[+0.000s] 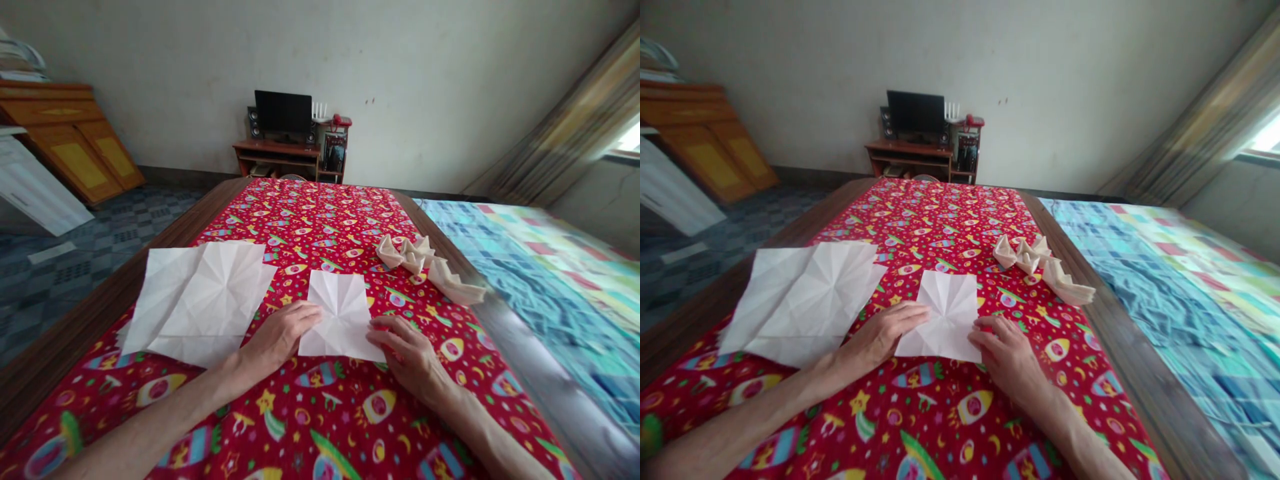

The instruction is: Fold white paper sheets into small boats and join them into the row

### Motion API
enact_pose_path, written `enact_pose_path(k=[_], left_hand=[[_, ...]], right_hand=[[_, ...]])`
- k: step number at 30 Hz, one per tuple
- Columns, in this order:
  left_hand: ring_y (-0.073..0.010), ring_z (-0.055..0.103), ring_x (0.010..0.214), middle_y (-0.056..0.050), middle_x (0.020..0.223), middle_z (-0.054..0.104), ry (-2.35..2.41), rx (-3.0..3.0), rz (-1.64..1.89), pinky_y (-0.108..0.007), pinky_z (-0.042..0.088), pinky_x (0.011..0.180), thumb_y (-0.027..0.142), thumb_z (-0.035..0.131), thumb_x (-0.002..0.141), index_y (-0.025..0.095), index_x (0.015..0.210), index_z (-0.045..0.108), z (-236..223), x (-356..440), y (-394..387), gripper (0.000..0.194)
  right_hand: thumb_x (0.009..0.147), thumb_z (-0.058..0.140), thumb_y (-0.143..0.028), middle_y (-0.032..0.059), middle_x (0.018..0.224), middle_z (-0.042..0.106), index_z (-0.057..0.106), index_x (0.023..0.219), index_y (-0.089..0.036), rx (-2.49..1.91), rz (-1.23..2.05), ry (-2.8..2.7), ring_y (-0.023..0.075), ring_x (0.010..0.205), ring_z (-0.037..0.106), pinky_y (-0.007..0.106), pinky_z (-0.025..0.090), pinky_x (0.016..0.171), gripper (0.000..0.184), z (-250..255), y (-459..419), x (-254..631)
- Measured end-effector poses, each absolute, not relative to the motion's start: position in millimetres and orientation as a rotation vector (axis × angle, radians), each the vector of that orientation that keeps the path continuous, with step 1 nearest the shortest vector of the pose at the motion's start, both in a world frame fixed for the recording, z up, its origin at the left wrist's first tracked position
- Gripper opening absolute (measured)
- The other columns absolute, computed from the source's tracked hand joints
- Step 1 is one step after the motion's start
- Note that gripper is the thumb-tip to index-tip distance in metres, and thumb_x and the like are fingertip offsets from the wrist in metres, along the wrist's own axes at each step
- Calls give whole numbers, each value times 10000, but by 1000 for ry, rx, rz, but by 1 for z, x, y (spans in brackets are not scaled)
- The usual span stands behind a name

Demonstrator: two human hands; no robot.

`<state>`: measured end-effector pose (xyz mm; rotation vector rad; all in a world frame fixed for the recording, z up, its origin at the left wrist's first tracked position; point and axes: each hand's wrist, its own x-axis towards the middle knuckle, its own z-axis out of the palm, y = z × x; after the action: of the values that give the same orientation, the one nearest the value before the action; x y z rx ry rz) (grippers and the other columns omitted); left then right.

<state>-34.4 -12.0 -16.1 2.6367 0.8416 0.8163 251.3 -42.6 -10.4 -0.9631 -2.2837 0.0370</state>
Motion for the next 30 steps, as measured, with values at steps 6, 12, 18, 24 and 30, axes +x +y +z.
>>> enact_pose_path(k=[6,12,18,24,30], left_hand=[[-187,600,1006,-70,1040,668,928,2625,869,-352,506,888,105,445,875,168,1107,613,-21,-33,-17,293],[-178,631,873,-45,912,692,1067,2597,915,-299,516,780,55,446,845,172,963,659,-16,-32,-20,270],[-156,614,634,-33,682,658,1549,2373,732,-248,445,609,240,501,903,168,709,638,-6,-21,-9,249],[-155,654,687,13,782,697,1803,2239,557,-233,394,574,231,543,881,211,1306,457,1,-9,-5,434],[-173,660,693,2,799,706,1908,2332,370,-252,395,559,275,519,897,190,1458,209,-2,-7,-4,647]], right_hand=[[860,513,-146,106,996,629,669,1038,-201,-997,227,-2397,195,868,596,313,501,717,243,-5,-29,243],[876,495,-204,50,846,665,701,836,-189,-1134,603,-2210,139,730,599,229,462,655,210,-9,-22,237],[773,551,-383,-50,431,383,482,477,-172,-1550,640,-1894,76,434,342,203,244,419,371,-11,-8,230],[779,530,-377,-48,485,399,476,528,-175,-1618,624,-1862,79,474,345,204,242,452,326,-10,-1,224],[824,513,-374,-36,488,442,486,535,-181,-1713,494,-1949,90,482,403,223,229,473,348,-12,3,222]])
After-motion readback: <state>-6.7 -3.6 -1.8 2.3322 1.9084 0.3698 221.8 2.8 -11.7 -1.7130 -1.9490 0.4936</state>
